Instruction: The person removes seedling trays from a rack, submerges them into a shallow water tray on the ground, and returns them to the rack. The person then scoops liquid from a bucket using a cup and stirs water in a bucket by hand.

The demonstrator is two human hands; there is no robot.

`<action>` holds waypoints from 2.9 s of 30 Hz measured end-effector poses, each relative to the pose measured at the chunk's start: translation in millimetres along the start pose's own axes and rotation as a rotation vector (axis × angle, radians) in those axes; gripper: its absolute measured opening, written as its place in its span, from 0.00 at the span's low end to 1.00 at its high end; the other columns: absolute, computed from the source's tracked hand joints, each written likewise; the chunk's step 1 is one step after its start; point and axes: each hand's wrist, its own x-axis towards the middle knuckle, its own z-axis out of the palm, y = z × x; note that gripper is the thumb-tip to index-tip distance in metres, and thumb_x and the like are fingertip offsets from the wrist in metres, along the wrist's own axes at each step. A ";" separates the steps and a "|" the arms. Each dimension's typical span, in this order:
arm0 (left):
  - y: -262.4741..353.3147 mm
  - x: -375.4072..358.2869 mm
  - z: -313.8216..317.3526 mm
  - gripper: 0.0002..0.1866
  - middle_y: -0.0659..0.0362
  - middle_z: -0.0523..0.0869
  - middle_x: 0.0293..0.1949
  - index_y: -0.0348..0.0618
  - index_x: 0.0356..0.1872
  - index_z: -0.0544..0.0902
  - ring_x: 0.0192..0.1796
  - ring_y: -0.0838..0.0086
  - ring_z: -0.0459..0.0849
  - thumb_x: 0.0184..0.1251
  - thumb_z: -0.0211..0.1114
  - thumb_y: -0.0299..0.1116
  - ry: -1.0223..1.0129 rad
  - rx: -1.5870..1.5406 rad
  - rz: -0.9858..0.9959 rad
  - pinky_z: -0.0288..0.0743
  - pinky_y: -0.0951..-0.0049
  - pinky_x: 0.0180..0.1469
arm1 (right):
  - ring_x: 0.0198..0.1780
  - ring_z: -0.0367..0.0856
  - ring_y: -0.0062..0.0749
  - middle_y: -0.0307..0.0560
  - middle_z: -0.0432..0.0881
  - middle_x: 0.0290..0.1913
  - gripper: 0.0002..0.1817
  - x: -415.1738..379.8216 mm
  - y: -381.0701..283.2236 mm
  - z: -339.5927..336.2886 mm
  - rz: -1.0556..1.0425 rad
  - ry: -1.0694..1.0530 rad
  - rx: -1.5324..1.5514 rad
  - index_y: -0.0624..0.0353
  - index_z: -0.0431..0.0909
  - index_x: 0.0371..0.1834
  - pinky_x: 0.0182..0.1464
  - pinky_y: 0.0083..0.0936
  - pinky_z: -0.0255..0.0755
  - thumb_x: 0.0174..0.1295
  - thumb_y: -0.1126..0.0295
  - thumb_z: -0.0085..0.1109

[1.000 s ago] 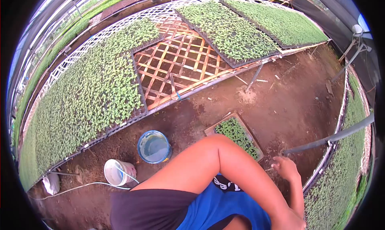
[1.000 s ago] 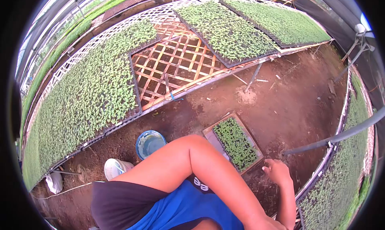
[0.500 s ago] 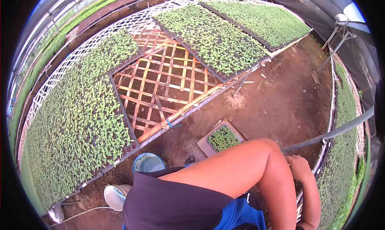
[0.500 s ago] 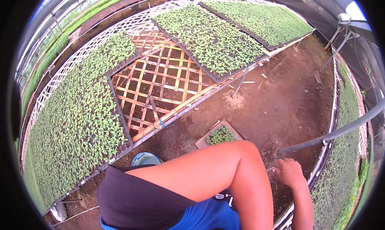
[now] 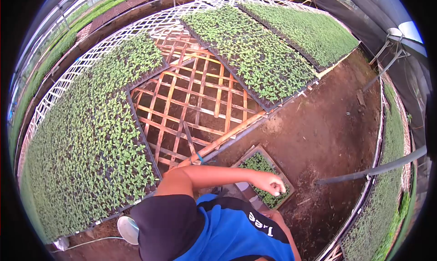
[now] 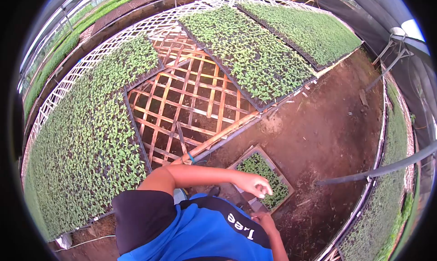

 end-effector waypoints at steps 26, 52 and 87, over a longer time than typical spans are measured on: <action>-50.0 -94.3 2.8 0.26 0.62 0.75 0.38 0.41 0.52 0.70 0.41 0.78 0.73 0.54 0.61 0.44 0.177 -0.323 -0.407 0.66 0.76 0.46 | 0.35 0.75 0.20 0.42 0.79 0.37 0.14 -12.8 1.6 26.0 0.423 -0.289 0.152 0.64 0.77 0.40 0.41 0.22 0.69 0.53 0.70 0.50; -215.9 -75.2 -3.3 0.12 0.63 0.78 0.34 0.43 0.43 0.77 0.34 0.81 0.73 0.58 0.56 0.34 0.485 -0.189 -0.837 0.66 0.79 0.37 | 0.44 0.74 0.42 0.47 0.77 0.38 0.15 46.0 104.0 9.4 0.357 0.378 -0.169 0.52 0.76 0.41 0.46 0.33 0.68 0.52 0.59 0.53; -835.7 108.5 -96.8 0.16 0.54 0.78 0.31 0.41 0.32 0.74 0.33 0.67 0.74 0.53 0.59 0.44 0.522 0.304 -1.108 0.67 0.67 0.34 | 0.22 0.60 0.21 0.32 0.62 0.20 0.09 302.3 804.2 102.7 0.868 0.589 0.668 0.55 0.66 0.24 0.26 0.23 0.56 0.53 0.64 0.53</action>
